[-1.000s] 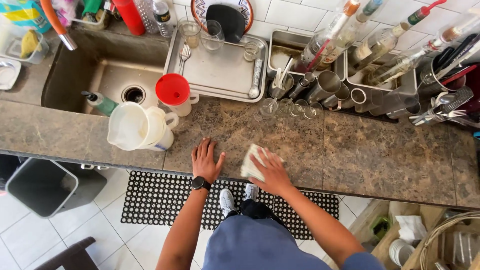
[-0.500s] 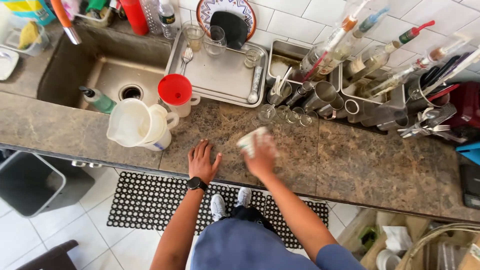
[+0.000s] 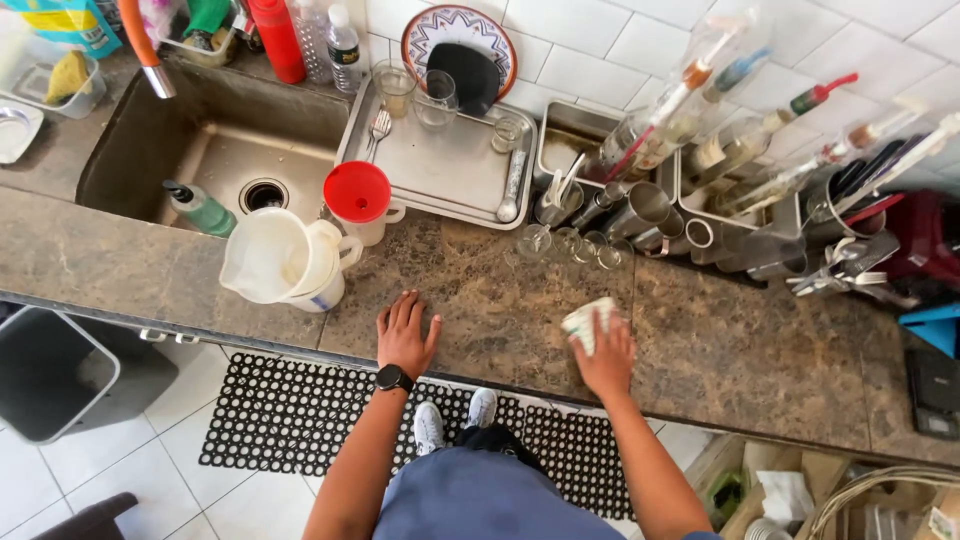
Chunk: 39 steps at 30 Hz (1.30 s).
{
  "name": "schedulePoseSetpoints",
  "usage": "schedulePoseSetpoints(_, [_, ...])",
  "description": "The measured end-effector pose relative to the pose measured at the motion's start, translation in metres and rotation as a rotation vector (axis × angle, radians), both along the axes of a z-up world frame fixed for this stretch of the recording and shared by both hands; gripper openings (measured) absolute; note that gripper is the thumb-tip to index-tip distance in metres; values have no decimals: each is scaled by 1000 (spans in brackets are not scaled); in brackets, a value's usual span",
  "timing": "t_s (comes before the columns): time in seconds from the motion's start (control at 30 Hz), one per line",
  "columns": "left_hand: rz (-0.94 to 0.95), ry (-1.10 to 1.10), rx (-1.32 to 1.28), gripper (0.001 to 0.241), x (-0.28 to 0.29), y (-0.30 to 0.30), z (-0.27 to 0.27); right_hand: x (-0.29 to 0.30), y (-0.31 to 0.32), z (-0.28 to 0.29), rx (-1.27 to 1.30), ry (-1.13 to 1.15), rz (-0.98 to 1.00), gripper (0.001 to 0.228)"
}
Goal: Wiping down a coffee shop counter with a cloth and moving syrup bottles to clean underneath.
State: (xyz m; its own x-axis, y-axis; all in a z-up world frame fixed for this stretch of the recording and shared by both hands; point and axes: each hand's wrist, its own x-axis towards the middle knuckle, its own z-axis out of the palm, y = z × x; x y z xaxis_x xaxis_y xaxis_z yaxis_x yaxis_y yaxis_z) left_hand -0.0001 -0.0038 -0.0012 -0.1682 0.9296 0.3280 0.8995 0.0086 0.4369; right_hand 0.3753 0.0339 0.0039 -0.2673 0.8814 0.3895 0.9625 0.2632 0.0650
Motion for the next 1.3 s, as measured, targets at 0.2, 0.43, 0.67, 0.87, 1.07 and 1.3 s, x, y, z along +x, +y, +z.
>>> schedulePoseSetpoints(0.2, [-6, 22, -5, 36, 1, 0, 0, -65, 22, 5, -525, 216, -491, 90])
schedulePoseSetpoints(0.43, [-24, 100, 40, 39, 0, 1, -7, -173, 25, -4, -421, 74, 269, 80])
schedulePoseSetpoints(0.67, [-39, 48, 14, 41, -2, 2, -7, -202, 96, -26, -409, 132, 126, 79])
schedulePoseSetpoints(0.87, [-35, 29, -15, 38, -2, 2, -6, -211, 95, -13, -499, 186, 23, 76])
schedulePoseSetpoints(1.07, [-46, 5, -55, 38, -4, 2, -8, -170, 32, 28, -616, 198, 105, 76])
schedulePoseSetpoints(1.3, [-42, 25, -86, 40, -3, 1, 3, -134, -9, 17, -627, 90, 28, 81])
